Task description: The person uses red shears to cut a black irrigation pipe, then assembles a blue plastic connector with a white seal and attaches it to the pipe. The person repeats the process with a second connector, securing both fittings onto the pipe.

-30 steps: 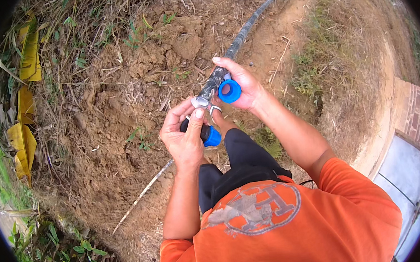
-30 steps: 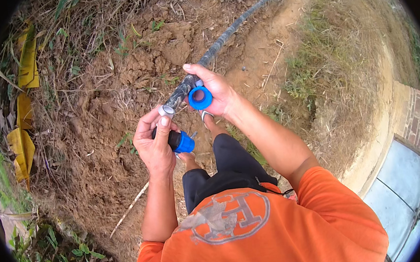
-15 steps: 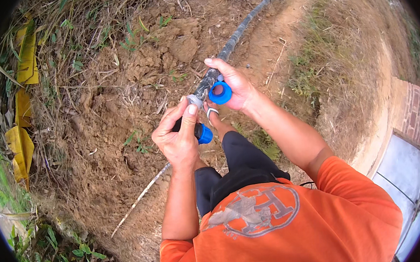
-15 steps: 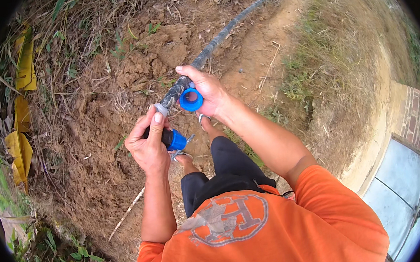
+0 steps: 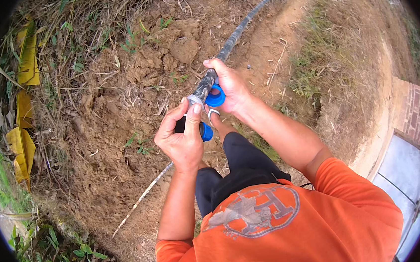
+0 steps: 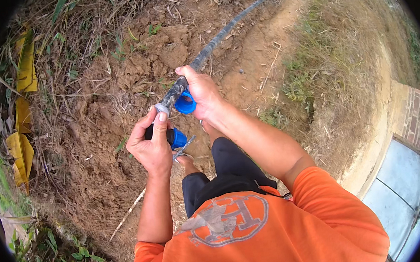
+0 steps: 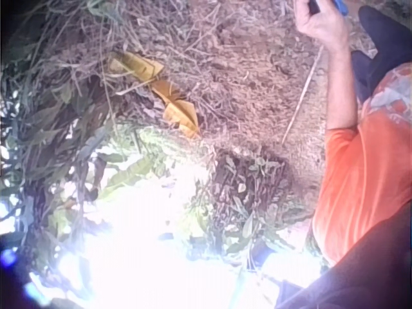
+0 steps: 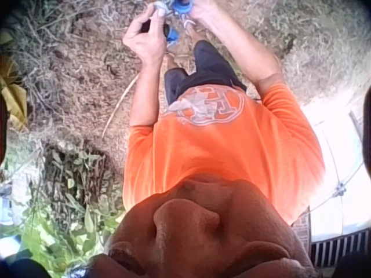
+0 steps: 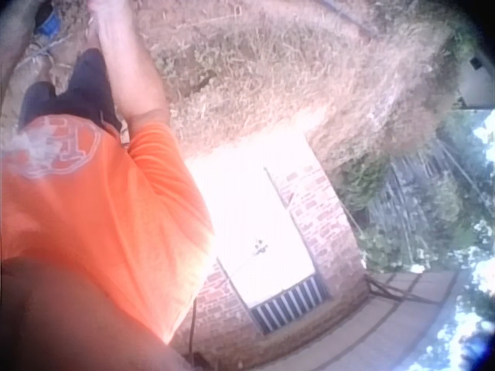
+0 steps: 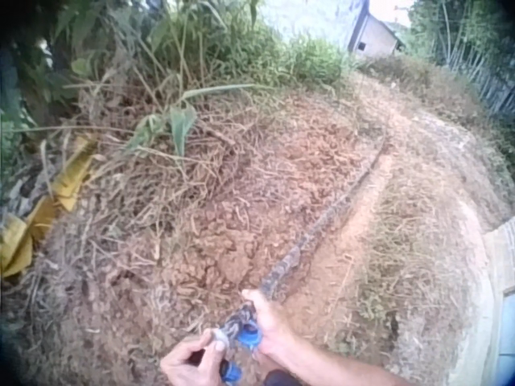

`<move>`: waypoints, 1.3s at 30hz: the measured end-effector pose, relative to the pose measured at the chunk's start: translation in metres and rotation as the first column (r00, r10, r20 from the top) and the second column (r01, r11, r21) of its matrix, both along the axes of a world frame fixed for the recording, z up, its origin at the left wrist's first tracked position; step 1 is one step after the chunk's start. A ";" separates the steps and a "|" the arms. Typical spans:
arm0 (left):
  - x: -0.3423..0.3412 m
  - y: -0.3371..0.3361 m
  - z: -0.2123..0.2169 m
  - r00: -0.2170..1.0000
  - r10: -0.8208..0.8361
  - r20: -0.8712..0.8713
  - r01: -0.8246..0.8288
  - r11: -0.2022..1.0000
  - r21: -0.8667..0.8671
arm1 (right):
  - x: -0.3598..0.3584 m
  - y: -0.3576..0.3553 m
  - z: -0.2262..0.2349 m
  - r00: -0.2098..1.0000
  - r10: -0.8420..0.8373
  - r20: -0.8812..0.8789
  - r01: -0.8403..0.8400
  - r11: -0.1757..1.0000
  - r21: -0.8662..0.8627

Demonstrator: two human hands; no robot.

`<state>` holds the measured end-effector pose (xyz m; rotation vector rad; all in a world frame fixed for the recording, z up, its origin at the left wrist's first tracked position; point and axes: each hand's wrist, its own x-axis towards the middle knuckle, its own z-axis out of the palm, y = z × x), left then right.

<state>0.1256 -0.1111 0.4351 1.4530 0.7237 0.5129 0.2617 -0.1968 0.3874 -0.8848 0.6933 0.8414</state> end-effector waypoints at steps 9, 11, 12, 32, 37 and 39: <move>0.013 0.010 0.002 0.997 0.001 0.080 0.035 0.892 -0.450 | 0.000 0.013 0.011 0.993 0.076 0.090 -0.060 0.985 -0.164; 0.013 0.013 -0.002 0.993 -0.082 0.087 0.109 0.917 -0.383 | 0.001 0.011 0.006 0.989 0.115 0.097 -0.094 0.976 -0.198; 0.012 0.014 -0.003 0.992 -0.092 0.084 0.116 0.933 -0.342 | 0.001 0.011 0.007 0.989 0.115 0.096 -0.093 0.975 -0.204; 0.024 0.021 0.007 0.971 -0.234 -0.042 0.210 0.927 -0.311 | 0.003 0.011 0.011 0.982 0.178 0.064 -0.153 0.946 -0.287; 0.025 0.015 0.008 0.982 -0.178 -0.060 0.139 0.904 -0.404 | 0.001 0.006 0.012 0.977 0.204 0.064 -0.177 0.937 -0.301; 0.027 0.016 0.011 0.986 -0.163 -0.037 0.130 0.884 -0.448 | -0.001 0.007 0.016 0.976 0.207 0.063 -0.178 0.934 -0.310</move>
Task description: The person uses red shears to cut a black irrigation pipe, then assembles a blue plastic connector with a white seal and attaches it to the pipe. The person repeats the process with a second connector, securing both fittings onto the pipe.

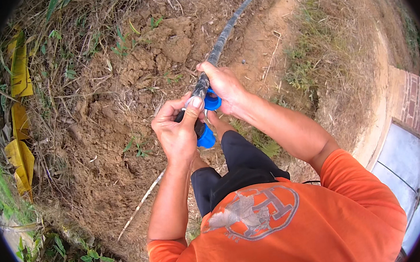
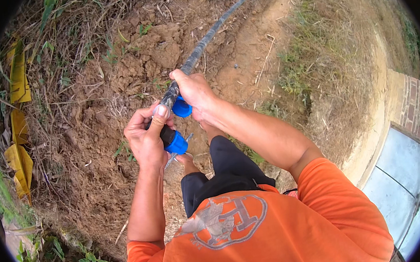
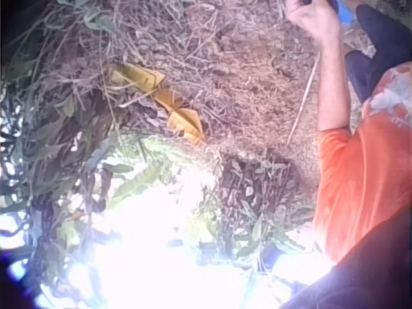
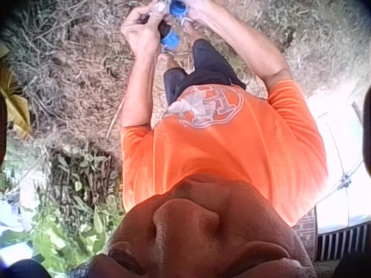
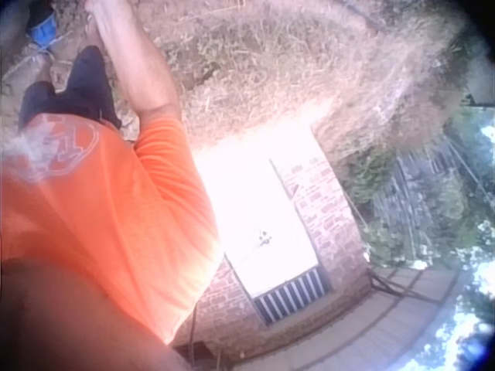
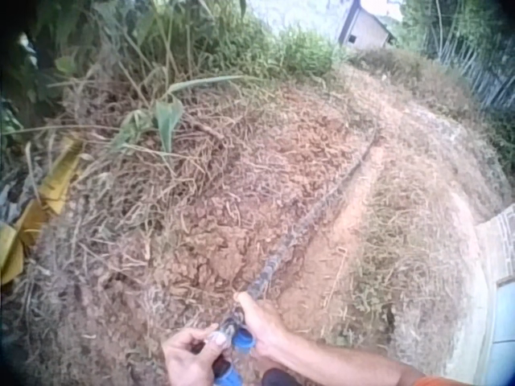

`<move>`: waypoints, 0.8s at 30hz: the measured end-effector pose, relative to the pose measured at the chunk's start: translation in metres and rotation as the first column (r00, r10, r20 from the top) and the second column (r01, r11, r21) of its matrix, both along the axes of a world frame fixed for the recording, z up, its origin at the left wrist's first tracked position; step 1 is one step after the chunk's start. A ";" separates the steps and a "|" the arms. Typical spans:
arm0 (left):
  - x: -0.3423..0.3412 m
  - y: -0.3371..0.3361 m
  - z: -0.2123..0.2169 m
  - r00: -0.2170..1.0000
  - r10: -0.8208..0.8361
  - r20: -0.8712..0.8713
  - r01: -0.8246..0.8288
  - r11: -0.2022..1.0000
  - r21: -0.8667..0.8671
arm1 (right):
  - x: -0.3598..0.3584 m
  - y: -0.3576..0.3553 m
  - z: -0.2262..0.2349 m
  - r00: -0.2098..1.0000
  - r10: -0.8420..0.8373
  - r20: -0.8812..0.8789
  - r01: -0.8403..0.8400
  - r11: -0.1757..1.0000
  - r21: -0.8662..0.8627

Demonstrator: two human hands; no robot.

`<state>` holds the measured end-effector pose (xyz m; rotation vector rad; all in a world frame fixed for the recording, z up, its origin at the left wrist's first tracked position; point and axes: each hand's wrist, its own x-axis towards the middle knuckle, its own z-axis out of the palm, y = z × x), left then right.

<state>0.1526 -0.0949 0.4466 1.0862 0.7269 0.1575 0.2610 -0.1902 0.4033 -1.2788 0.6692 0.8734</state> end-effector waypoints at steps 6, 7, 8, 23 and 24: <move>0.002 0.004 0.003 0.999 0.016 -0.031 -0.020 0.988 -0.151 | -0.006 0.001 -0.005 1.000 -0.026 0.014 0.027 1.000 -0.012; 0.002 0.003 0.005 0.999 0.032 -0.039 -0.037 0.988 -0.150 | -0.006 0.003 -0.002 0.999 -0.032 0.012 0.032 0.999 -0.002; 0.000 0.002 0.006 0.998 0.047 -0.046 -0.054 0.987 -0.150 | -0.007 0.003 0.000 0.999 -0.037 0.011 0.037 0.999 0.007; -0.009 -0.007 -0.012 0.995 0.096 0.036 -0.102 0.944 0.313 | -0.010 0.016 0.002 0.992 -0.124 0.030 0.124 0.992 0.003; -0.011 -0.009 -0.012 0.995 0.088 0.052 -0.100 0.934 0.344 | -0.009 0.016 0.006 0.993 -0.114 0.036 0.115 0.993 -0.007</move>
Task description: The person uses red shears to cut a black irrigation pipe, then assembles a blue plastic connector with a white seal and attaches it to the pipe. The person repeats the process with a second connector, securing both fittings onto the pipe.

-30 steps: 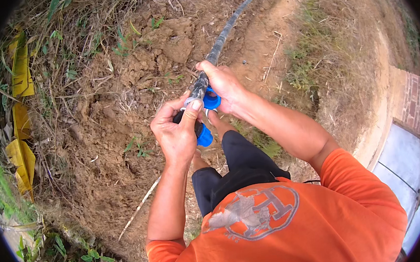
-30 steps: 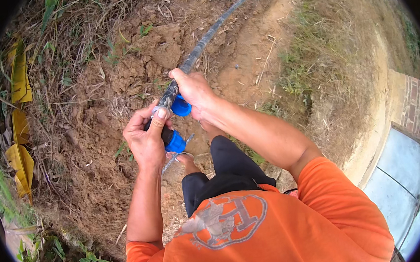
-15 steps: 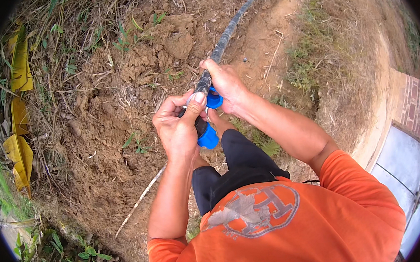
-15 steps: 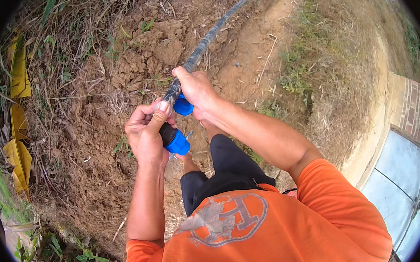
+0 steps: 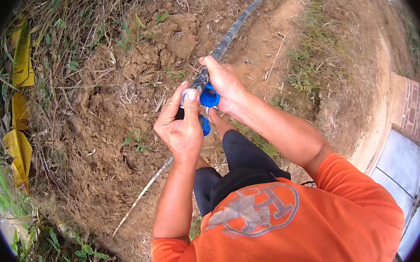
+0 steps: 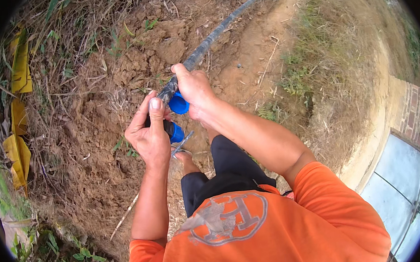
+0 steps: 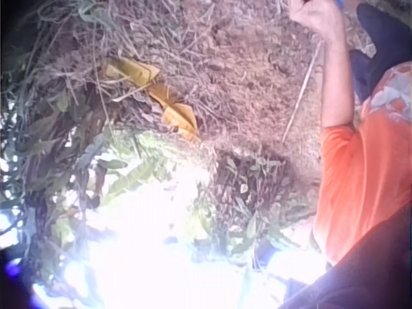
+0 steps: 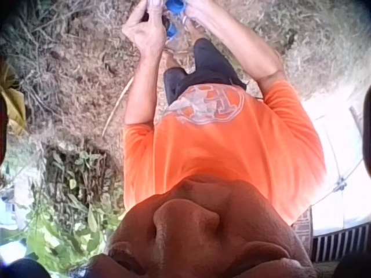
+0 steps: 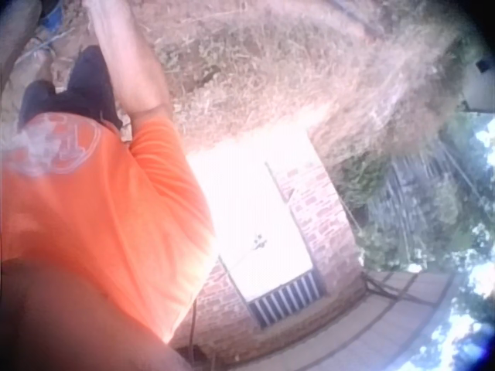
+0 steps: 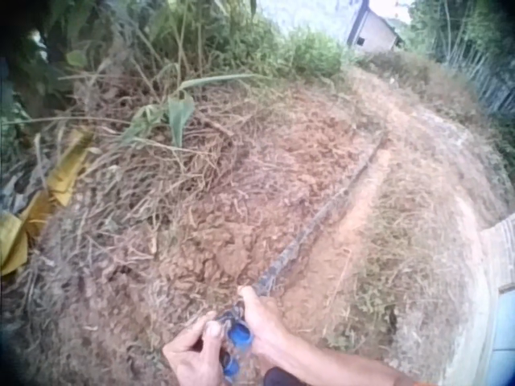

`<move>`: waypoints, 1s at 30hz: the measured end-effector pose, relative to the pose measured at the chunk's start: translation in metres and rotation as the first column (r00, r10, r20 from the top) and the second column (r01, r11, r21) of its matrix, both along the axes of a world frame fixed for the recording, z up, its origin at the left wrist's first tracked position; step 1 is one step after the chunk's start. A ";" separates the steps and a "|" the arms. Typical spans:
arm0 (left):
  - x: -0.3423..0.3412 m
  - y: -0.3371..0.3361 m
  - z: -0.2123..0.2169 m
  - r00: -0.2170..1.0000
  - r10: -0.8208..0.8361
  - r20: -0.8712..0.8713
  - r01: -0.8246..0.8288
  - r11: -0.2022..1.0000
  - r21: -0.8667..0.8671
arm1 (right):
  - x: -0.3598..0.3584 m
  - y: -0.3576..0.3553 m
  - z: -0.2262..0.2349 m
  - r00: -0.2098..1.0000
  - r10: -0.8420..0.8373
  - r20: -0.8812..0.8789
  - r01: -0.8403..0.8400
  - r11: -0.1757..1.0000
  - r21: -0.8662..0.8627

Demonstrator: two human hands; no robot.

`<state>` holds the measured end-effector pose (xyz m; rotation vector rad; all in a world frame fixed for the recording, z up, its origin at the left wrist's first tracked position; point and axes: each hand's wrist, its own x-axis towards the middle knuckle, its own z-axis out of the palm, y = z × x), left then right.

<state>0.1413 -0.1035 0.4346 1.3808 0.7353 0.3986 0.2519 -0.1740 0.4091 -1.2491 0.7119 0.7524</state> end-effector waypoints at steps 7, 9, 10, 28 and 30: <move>0.002 -0.009 -0.004 0.991 0.004 0.135 0.022 0.981 -0.195 | -0.003 -0.002 0.006 0.999 -0.029 0.026 0.027 0.998 0.058; -0.003 -0.010 -0.013 0.988 -0.014 0.154 0.039 0.986 -0.160 | 0.000 -0.004 0.006 0.999 0.002 0.040 -0.004 0.999 0.050; -0.005 -0.011 -0.016 0.984 -0.042 0.175 0.064 0.990 -0.124 | -0.001 -0.006 0.011 1.000 0.008 0.027 -0.010 0.998 0.058; 0.022 -0.007 -0.024 0.973 -0.071 0.221 -0.087 0.771 0.631 | 0.017 -0.001 0.011 1.000 0.018 0.022 -0.020 0.996 0.083; 0.017 -0.002 -0.023 0.983 -0.091 0.163 -0.024 0.805 0.593 | 0.015 0.002 0.011 1.000 0.018 0.005 -0.018 0.999 0.047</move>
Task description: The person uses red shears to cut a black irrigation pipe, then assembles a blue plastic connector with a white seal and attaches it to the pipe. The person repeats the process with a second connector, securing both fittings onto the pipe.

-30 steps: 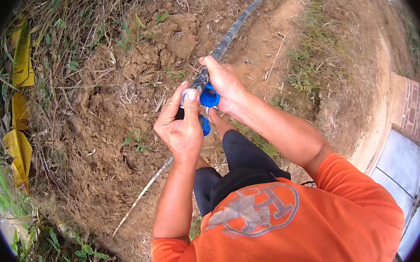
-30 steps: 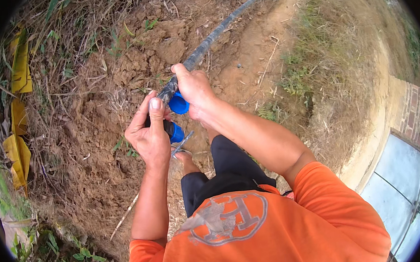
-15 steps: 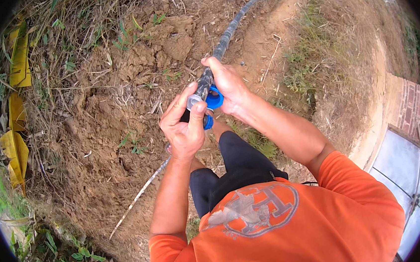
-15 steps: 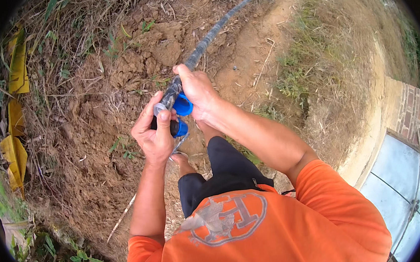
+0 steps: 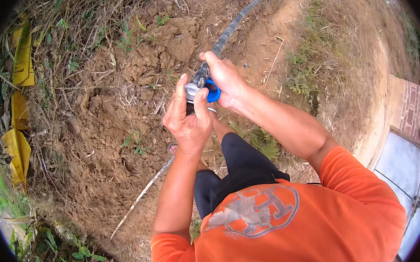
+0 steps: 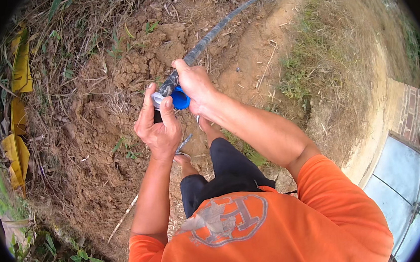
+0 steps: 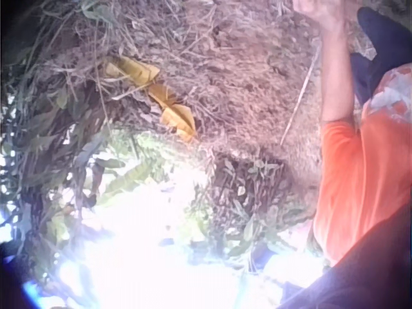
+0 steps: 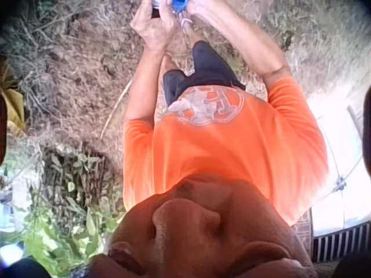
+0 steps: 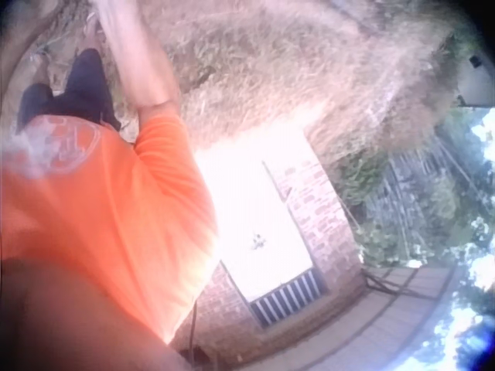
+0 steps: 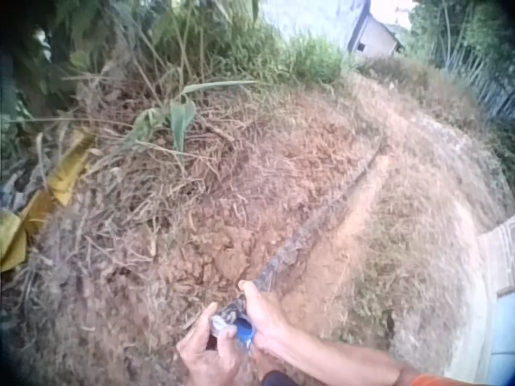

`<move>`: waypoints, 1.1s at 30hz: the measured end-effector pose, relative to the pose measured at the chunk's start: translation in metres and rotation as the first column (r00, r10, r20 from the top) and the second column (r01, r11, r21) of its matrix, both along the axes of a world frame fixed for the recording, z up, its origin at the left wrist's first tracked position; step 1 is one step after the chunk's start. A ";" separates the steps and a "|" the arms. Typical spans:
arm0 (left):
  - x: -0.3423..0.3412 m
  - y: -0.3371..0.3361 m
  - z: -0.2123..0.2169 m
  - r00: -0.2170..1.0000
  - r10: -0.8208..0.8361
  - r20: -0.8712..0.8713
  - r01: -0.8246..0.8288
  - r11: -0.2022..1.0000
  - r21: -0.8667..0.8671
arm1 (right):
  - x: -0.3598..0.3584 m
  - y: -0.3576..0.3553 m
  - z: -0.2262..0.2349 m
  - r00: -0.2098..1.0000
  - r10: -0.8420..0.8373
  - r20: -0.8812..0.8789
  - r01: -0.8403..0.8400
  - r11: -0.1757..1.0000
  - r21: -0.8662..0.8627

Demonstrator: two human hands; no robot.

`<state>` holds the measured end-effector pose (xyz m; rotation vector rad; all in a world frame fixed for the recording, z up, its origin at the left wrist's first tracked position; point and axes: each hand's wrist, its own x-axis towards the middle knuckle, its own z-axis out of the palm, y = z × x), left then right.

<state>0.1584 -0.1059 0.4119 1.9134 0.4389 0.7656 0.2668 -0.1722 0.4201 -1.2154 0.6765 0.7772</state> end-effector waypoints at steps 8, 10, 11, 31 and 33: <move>-0.010 0.012 0.017 0.969 -0.078 -0.236 -0.028 0.908 -0.418 | 0.002 0.008 -0.018 0.994 -0.001 -0.107 0.016 0.990 0.137; -0.010 0.021 0.018 0.961 -0.162 -0.224 0.032 0.871 -0.490 | 0.009 0.006 -0.023 0.992 0.007 -0.127 0.019 0.980 0.198; -0.012 0.027 0.021 0.936 -0.231 -0.266 0.064 0.854 -0.517 | 0.010 0.004 -0.029 0.991 0.011 -0.132 0.018 0.975 0.220; -0.025 0.032 0.013 0.928 -0.274 -0.254 0.055 0.773 -0.632 | -0.002 -0.008 -0.040 0.983 0.066 -0.172 -0.019 0.964 0.264; -0.028 0.034 0.013 0.924 -0.290 -0.248 0.049 0.736 -0.676 | -0.002 -0.008 -0.044 0.983 0.062 -0.175 -0.014 0.964 0.266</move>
